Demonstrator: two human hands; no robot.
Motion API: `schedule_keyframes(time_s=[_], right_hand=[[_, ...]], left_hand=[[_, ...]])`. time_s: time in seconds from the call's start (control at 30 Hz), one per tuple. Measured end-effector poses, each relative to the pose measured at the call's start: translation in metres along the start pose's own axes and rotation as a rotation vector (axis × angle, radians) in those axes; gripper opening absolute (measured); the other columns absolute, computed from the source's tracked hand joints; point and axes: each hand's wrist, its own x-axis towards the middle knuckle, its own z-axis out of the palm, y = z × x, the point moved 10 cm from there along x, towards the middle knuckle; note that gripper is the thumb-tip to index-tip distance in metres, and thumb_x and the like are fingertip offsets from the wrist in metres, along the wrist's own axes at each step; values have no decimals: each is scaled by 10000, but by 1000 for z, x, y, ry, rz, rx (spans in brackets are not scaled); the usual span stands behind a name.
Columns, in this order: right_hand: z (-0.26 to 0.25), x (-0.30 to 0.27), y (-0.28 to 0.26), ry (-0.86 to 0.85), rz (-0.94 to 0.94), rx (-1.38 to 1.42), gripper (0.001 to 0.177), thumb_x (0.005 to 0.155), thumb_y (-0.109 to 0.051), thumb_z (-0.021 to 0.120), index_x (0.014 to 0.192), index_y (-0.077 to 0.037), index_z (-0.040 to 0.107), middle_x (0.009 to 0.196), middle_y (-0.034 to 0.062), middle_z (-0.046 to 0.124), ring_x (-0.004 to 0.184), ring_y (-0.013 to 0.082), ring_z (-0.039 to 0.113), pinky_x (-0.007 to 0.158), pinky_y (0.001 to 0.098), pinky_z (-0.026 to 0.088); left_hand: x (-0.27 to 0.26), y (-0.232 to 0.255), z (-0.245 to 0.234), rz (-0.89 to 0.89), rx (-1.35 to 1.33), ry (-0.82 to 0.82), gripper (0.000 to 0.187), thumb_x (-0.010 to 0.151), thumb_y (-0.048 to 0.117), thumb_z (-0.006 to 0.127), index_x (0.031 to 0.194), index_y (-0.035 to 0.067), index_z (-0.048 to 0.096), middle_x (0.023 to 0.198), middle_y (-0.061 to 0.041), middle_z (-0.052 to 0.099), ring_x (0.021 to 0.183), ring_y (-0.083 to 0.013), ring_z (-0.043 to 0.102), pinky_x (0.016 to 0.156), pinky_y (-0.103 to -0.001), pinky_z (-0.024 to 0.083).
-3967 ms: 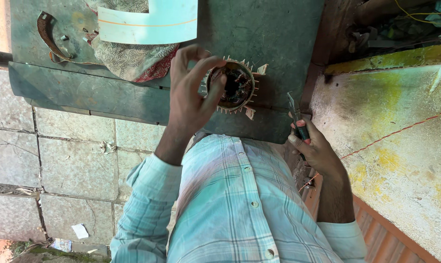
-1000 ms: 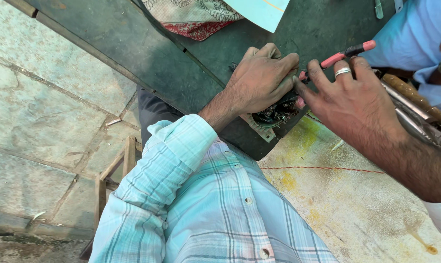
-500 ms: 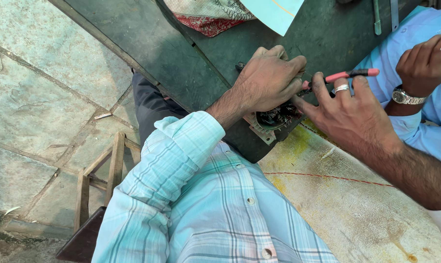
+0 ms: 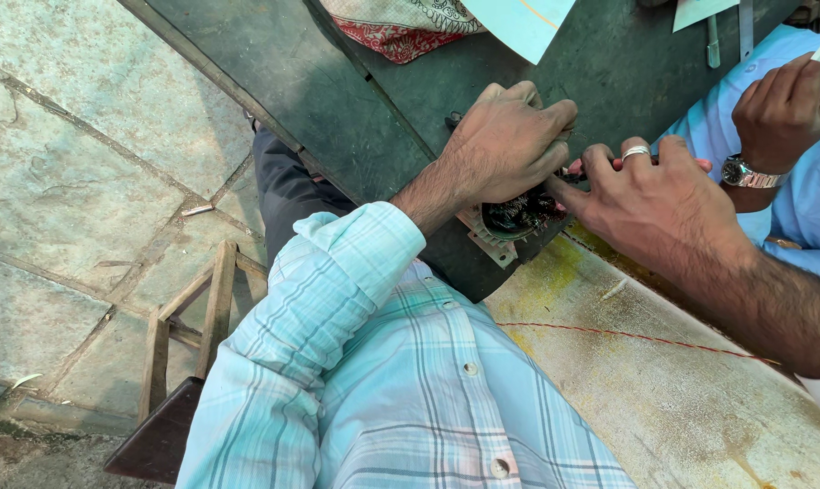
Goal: The person uses pliers to pull and cut copper wires from a cylindrical electrical component on a workbench. They repeatedly adjust the component, cut individual wires, and gather the removed wires into a bundle.
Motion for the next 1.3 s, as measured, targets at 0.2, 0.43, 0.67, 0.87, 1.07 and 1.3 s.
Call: schedule_keyframes(time_s=[0.2, 0.43, 0.67, 0.87, 1.07, 1.3], right_hand=[[34, 4, 8, -133, 20, 285, 563, 939, -293, 557, 1488, -283, 435, 1060, 116, 649, 830, 285, 752, 630, 399, 634], [65, -14, 12, -375, 151, 642, 672, 999, -279, 528, 1597, -415, 252, 1072, 74, 663, 833, 257, 748, 721, 408, 632], [102, -64, 24, -167, 427, 991, 731, 964, -294, 644, 1610, -398, 319, 1125, 60, 702, 799, 271, 727, 724, 415, 604], [184, -82, -31, 287, 692, 1821, 584, 1059, -124, 647, 1615, -154, 471, 1041, 174, 619, 797, 275, 614, 728, 406, 506], [209, -39, -112, 464, 911, 1744, 769, 890, -34, 700, 1604, -111, 425, 1239, 207, 581, 1086, 311, 584, 991, 402, 473], [136, -96, -102, 1191, 1096, 1911, 377, 1018, -188, 642, 1363, -38, 615, 1463, 190, 561, 1219, 293, 627, 1042, 415, 521]], left_hand=[[1, -3, 3, 9, 17, -17, 230, 975, 324, 583, 1055, 113, 628, 808, -29, 669, 926, -240, 637, 820, -475, 468], [0, -3, 1, 24, -33, -21, 200, 1023, 320, 543, 1022, 128, 598, 800, -31, 660, 871, -234, 634, 814, -487, 469], [3, -22, 0, -155, -411, -102, 213, 1098, 309, 466, 1070, 112, 541, 764, 11, 719, 812, -154, 743, 770, -392, 562], [-1, 7, -53, 16, -725, 156, 241, 1184, 299, 489, 1163, 68, 554, 1108, -53, 756, 1134, -153, 731, 1038, -373, 586], [-38, 61, -81, -21, -531, 135, 194, 1156, 251, 528, 1200, 66, 567, 1242, -58, 619, 1109, -99, 587, 936, -277, 490], [-79, 121, -44, -210, -942, -27, 139, 1150, 180, 596, 1110, 48, 575, 1230, -57, 526, 1082, -106, 500, 1009, -277, 450]])
